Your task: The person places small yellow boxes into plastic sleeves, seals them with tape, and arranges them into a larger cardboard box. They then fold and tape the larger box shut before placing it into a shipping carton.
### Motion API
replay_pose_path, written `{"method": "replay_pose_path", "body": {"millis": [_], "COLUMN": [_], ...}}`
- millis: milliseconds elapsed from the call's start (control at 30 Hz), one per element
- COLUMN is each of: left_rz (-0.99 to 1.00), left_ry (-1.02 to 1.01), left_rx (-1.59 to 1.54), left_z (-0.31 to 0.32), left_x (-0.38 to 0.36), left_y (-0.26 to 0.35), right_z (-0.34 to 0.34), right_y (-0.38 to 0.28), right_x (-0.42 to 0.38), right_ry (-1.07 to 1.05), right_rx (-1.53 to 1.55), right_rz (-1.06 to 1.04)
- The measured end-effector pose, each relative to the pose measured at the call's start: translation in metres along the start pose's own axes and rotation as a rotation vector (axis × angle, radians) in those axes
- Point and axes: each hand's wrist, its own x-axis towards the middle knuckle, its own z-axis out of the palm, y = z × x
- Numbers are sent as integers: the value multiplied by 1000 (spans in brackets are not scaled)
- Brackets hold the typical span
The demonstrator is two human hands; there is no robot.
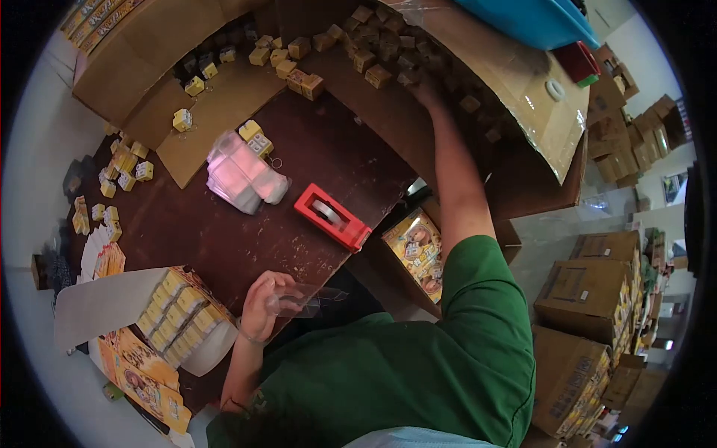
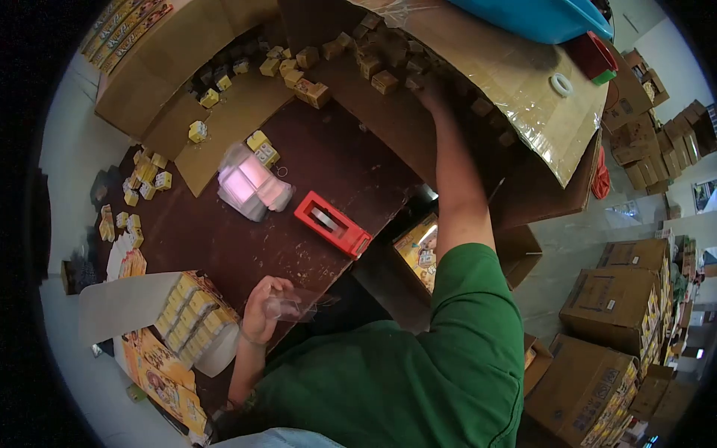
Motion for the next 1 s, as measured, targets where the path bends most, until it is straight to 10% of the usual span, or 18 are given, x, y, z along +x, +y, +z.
{"method": "replay_pose_path", "body": {"millis": [200, 400, 533, 633, 800, 900, 1000], "left_rz": [6, 3, -164, -258, -76, 227, 405], "left_ry": [-57, -48, -75, -156, -193, 64, 246], "left_rx": [59, 62, 31, 150, -159, -450, -374], "left_z": [6, 28, 3, -11, -12, -19, -31], "left_x": [-3, -5, -25, -34, -44, -46, -43], "left_y": [5, 13, 6, 0, -11, -8, -12], "right_z": [-10, 17, 4, 8, -3, -14, -4], "right_y": [-73, -220, -225, -230, -249, -230, -212], "right_x": [-128, -370, -376, -368, -364, -361, -385], "right_ry": [-536, -839, -638, -931, -1003, -899, -1020], "right_rx": [1209, 923, 383, 563, 544, 1221, 1322], "right_rz": [-2, -339, -849, -1009, -918, -199, -223]}}
